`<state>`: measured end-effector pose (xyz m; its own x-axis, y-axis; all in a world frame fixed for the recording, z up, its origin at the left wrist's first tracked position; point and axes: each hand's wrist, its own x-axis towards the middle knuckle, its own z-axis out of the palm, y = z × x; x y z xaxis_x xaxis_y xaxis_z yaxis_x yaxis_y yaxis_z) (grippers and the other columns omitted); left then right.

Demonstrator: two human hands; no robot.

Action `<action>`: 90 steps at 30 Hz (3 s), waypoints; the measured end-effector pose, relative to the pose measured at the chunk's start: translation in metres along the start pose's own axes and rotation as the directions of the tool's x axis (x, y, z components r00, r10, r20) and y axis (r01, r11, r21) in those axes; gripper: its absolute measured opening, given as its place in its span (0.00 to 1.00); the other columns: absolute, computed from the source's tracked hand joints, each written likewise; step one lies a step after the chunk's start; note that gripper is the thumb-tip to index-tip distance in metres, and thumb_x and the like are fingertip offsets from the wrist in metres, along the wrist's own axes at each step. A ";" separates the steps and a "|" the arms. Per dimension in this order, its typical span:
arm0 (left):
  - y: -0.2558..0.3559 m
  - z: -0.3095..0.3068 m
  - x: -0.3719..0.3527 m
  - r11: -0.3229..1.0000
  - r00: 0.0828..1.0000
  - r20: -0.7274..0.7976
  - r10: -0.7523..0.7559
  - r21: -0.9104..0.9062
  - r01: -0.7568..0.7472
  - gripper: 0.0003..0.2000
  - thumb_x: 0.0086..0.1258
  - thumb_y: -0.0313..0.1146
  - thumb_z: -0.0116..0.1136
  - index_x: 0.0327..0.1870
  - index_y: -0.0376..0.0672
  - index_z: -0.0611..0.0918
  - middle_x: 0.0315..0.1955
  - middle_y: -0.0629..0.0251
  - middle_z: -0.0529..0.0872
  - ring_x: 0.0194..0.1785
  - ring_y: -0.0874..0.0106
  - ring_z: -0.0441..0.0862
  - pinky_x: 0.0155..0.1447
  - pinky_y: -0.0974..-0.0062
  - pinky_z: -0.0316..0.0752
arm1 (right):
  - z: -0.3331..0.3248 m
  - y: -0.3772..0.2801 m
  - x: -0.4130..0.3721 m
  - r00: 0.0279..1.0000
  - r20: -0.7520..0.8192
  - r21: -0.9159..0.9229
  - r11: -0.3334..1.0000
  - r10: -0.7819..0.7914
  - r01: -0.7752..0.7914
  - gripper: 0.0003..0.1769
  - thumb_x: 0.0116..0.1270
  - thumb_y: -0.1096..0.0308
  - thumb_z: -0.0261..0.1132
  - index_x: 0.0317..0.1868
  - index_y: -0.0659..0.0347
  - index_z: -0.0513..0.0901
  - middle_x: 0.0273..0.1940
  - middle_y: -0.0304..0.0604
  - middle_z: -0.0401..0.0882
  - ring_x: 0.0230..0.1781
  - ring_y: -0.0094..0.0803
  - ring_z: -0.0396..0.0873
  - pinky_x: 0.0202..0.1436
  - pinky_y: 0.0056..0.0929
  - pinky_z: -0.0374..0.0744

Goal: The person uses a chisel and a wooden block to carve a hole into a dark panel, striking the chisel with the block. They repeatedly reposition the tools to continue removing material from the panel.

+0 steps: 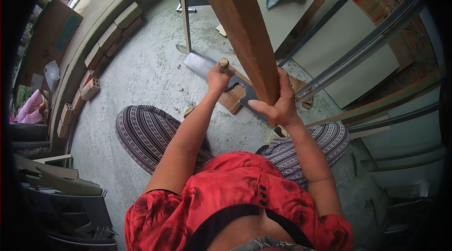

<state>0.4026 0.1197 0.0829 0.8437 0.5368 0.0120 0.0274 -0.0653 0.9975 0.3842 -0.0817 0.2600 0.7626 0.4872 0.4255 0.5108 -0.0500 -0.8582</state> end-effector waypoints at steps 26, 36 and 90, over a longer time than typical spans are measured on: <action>0.003 0.003 -0.001 0.995 0.999 -0.043 0.030 0.092 -0.026 0.08 0.55 0.31 0.67 0.34 0.42 0.83 0.30 0.64 0.87 0.33 0.78 0.81 0.42 0.75 0.75 | 0.002 0.005 -0.006 0.981 0.060 -0.045 0.982 0.186 -0.184 0.35 0.43 0.58 0.73 0.49 0.65 0.67 0.43 0.58 0.78 0.40 0.46 0.81 0.43 0.36 0.78; 0.002 0.004 -0.001 0.999 0.998 -0.039 0.040 -0.027 -0.041 0.08 0.56 0.30 0.66 0.32 0.39 0.80 0.29 0.67 0.86 0.33 0.82 0.79 0.40 0.80 0.73 | 0.009 0.060 -0.012 0.778 0.227 -0.554 0.735 0.585 -0.391 0.39 0.38 0.60 0.72 0.51 0.63 0.63 0.38 0.57 0.78 0.41 0.53 0.78 0.46 0.41 0.76; 0.017 0.001 -0.004 0.942 0.991 0.088 -0.104 0.328 0.070 0.10 0.49 0.30 0.66 0.31 0.40 0.80 0.23 0.59 0.82 0.31 0.71 0.81 0.40 0.73 0.75 | 0.004 0.039 -0.018 0.817 0.196 -0.689 0.669 0.543 -0.279 0.37 0.41 0.61 0.72 0.51 0.61 0.65 0.35 0.54 0.79 0.39 0.53 0.79 0.43 0.41 0.76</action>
<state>0.3998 0.1159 0.0996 0.8802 0.4642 -0.0984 0.2608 -0.3000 0.9176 0.3886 -0.0889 0.2171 0.8222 0.5418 -0.1747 0.4022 -0.7701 -0.4952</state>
